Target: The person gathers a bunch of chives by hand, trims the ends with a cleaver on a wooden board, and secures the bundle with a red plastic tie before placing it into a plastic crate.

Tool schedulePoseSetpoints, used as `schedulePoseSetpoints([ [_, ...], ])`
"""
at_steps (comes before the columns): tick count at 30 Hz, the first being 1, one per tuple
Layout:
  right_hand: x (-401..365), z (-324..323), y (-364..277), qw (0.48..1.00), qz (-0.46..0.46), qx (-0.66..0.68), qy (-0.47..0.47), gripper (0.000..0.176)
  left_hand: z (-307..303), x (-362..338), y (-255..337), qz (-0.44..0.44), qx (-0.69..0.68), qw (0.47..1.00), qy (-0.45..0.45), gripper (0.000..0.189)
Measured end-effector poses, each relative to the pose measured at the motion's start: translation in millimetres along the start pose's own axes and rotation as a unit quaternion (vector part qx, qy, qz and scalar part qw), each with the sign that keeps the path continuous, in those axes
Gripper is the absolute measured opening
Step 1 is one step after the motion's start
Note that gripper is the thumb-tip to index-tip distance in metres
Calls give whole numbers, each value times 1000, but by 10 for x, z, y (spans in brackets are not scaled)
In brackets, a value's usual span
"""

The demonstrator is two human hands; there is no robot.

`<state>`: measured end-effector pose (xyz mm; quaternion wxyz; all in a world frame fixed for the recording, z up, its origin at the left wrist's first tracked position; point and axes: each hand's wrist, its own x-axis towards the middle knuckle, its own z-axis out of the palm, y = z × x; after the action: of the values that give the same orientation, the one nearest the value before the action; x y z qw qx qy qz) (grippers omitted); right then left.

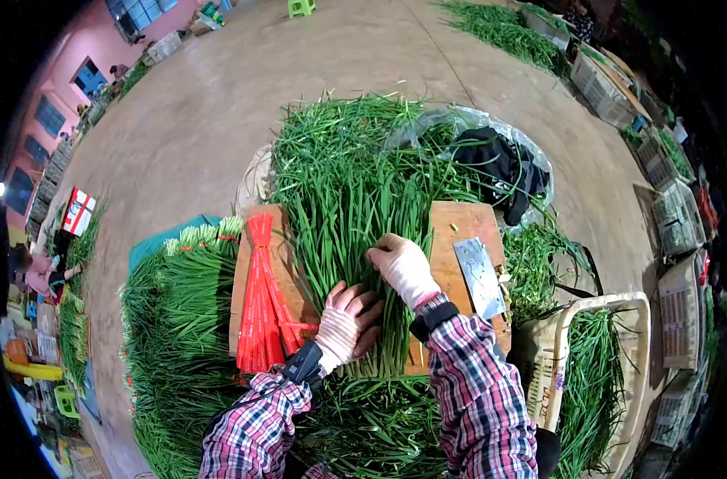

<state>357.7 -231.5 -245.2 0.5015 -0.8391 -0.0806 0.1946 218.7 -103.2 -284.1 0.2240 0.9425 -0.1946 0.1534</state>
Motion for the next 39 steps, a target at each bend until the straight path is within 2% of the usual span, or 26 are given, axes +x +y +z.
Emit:
schedulePoseSetpoints([
  [1,-26,19,56,998,-50,-22,27,25,10,-3,-9,2,-1,1000,8,50],
  [3,-122,69,-12,998,-53,19,29,22,62,-27,-29,7,-3,1000,24,50],
  [5,-276,67,-147,987,27,157,-29,17,76,-40,-31,6,22,1000,8,50],
  [6,-298,95,-177,979,26,200,-40,12,55,-36,-24,5,20,1000,9,50],
  [9,-250,204,-123,966,52,251,-36,12,59,-28,-25,5,16,1000,2,49],
  [10,-245,243,-106,950,91,297,-31,12,64,-25,-35,7,15,1000,0,49],
  [13,-240,210,-151,925,107,365,14,13,54,-24,-37,17,9,1000,7,48],
  [15,-340,185,-193,909,74,409,8,13,71,-24,-41,8,19,1000,-16,48],
  [16,-439,174,-208,929,42,368,-15,12,58,-50,-46,-4,34,998,-54,52],
  [17,-604,139,-276,944,13,327,-37,11,135,-18,-49,-26,144,981,-130,57],
  [19,-995,70,-234,942,-29,260,-212,11,-184,172,170,-119,149,951,-242,62],
  [20,-1226,-43,-279,938,-76,112,-319,17,208,-118,-257,24,86,994,-67,58],
  [21,-1482,-182,-340,898,-121,-36,-421,24,263,-140,-325,-13,-95,995,-26,50],
  [22,-1707,-250,-295,854,-213,-176,-441,31,-10,-83,-196,-43,-193,979,43,40],
  [23,-1903,-358,-353,831,-194,-284,-438,31,-281,-30,-67,-58,-289,948,117,32],
  [24,-1951,-424,-198,855,-191,-268,-400,32,-441,-46,106,-179,-516,821,169,27],
  [25,-1954,-521,-52,878,-189,-253,-361,32,-551,-39,-100,-110,-321,920,196,26],
  [26,-1934,-678,-23,931,-91,-169,-310,31,-654,-96,-107,-174,-367,888,216,26],
  [27,-1866,-819,-6,964,6,-83,-252,30,-774,-114,-196,-184,-285,915,217,27],
  [29,-1730,-932,40,979,171,-4,-111,27,-962,-141,-297,-279,-215,923,153,26],
  [31,-1577,-1032,173,986,147,17,-78,33,-969,-141,-446,-305,-154,934,105,34],
  [32,-1515,-1028,140,990,140,10,-32,27,-969,-112,-465,-320,-119,937,76,37],
  [33,-1434,-1038,157,991,129,14,-26,32,-957,-93,-490,-337,-85,937,45,39],
  [34,-1346,-1044,173,993,120,2,-20,35,-949,-25,-557,-349,-48,936,-32,56],
  [37,-978,-1034,350,989,137,-46,-30,56,-776,149,-698,-390,30,905,-165,67],
  [39,-817,-1002,321,984,142,-90,-55,62,-710,259,-657,-395,47,893,-209,76],
])
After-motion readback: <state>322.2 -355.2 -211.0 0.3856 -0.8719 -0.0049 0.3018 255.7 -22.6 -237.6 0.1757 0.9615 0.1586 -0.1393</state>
